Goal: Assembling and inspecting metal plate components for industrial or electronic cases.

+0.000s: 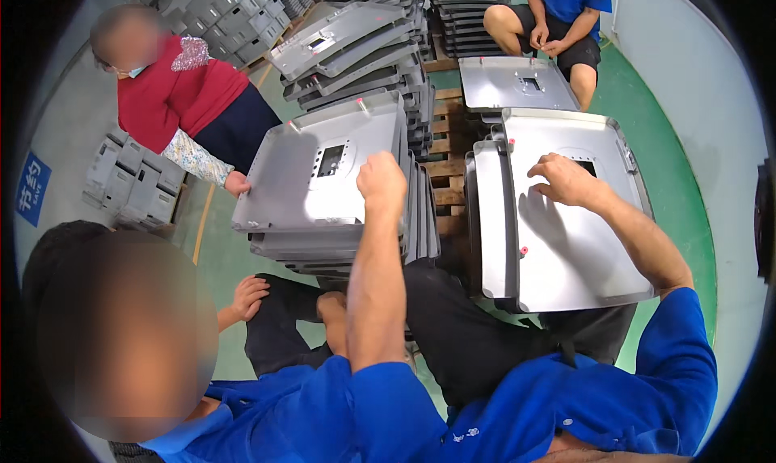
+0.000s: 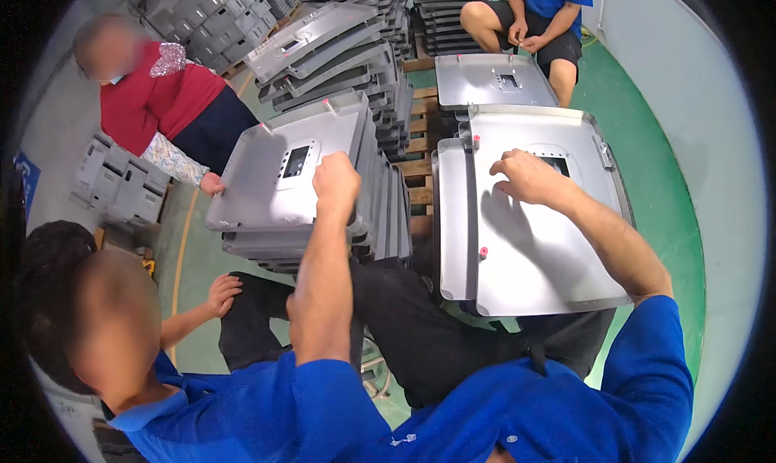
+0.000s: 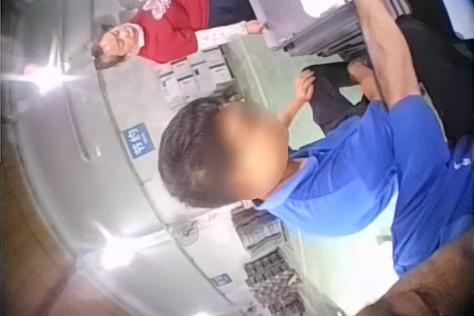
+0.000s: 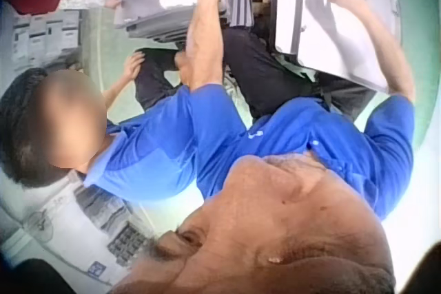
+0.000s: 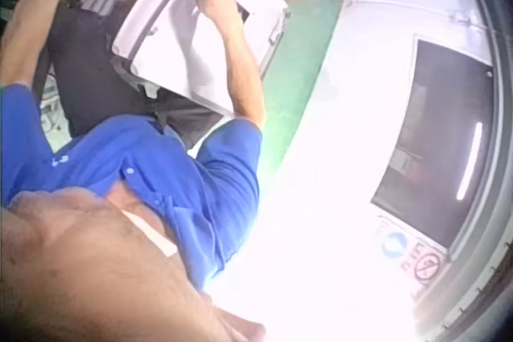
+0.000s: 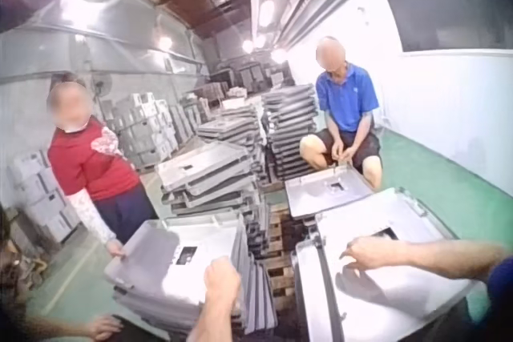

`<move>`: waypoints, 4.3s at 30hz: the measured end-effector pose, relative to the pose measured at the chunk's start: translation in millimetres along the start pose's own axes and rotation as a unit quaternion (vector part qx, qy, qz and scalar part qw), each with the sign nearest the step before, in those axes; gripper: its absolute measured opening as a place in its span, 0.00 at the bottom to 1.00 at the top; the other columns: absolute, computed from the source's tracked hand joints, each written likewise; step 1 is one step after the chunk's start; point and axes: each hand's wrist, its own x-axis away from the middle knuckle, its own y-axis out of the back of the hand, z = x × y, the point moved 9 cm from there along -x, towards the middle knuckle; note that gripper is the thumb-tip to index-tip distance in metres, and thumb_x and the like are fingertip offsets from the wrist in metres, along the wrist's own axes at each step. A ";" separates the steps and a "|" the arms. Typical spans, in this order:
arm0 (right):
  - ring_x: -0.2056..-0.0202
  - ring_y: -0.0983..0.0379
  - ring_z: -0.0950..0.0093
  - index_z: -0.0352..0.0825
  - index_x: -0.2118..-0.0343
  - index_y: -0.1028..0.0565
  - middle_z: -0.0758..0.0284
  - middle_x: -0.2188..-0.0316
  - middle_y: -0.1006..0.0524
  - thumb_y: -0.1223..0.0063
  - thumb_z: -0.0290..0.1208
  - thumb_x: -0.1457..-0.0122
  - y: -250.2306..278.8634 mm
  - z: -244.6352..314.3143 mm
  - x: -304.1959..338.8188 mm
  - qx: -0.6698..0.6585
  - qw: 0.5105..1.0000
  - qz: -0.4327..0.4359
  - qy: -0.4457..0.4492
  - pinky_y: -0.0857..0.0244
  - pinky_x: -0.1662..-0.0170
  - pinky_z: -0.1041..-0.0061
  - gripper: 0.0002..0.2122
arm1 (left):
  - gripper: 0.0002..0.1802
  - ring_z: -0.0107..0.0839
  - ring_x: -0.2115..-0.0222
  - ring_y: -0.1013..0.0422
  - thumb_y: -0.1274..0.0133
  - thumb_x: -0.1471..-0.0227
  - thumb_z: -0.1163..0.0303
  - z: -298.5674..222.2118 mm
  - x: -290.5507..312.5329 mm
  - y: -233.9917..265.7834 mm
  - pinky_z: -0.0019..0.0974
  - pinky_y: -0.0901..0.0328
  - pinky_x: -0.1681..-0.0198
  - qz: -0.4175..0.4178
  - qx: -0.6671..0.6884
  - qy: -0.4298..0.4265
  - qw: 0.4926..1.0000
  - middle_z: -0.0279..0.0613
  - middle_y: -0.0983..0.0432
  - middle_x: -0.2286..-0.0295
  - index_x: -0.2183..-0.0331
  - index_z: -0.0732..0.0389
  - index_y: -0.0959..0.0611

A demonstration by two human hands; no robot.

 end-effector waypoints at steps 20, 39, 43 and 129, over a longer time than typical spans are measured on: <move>0.55 0.27 0.57 0.26 0.66 0.21 0.56 0.59 0.21 0.42 0.24 0.53 -24.7 -38.8 41.3 -0.049 0.999 -0.023 0.008 0.34 0.49 0.63 0.11 | 0.21 0.37 0.78 0.29 0.33 0.71 0.61 9.0 -53.2 207.8 0.39 0.33 0.68 -0.004 -0.042 -0.095 0.995 0.47 0.26 0.81 0.78 0.69 0.20; 0.54 0.27 0.58 0.26 0.64 0.21 0.57 0.57 0.22 0.42 0.23 0.53 -24.7 -32.5 43.2 -0.028 0.999 -0.010 -0.019 0.34 0.48 0.64 0.12 | 0.18 0.34 0.80 0.29 0.34 0.67 0.63 -3.0 -38.1 193.9 0.37 0.35 0.71 -0.038 -0.008 -0.109 0.993 0.46 0.27 0.84 0.78 0.68 0.19; 0.53 0.28 0.59 0.26 0.64 0.21 0.56 0.55 0.22 0.43 0.23 0.53 -26.2 -35.7 46.6 -0.034 0.999 -0.020 -0.022 0.34 0.47 0.64 0.12 | 0.19 0.44 0.72 0.24 0.33 0.68 0.63 -21.2 -34.7 169.3 0.42 0.31 0.63 -0.011 -0.039 -0.079 0.996 0.55 0.23 0.76 0.75 0.69 0.18; 0.51 0.30 0.59 0.25 0.61 0.22 0.57 0.51 0.25 0.43 0.22 0.53 -26.4 -19.7 55.2 -0.035 0.998 -0.050 -0.025 0.34 0.45 0.65 0.14 | 0.11 0.52 0.56 0.26 0.52 0.48 0.74 141.5 -15.7 40.8 0.50 0.31 0.54 0.046 -0.104 0.009 0.994 0.56 0.23 0.60 0.62 0.61 0.21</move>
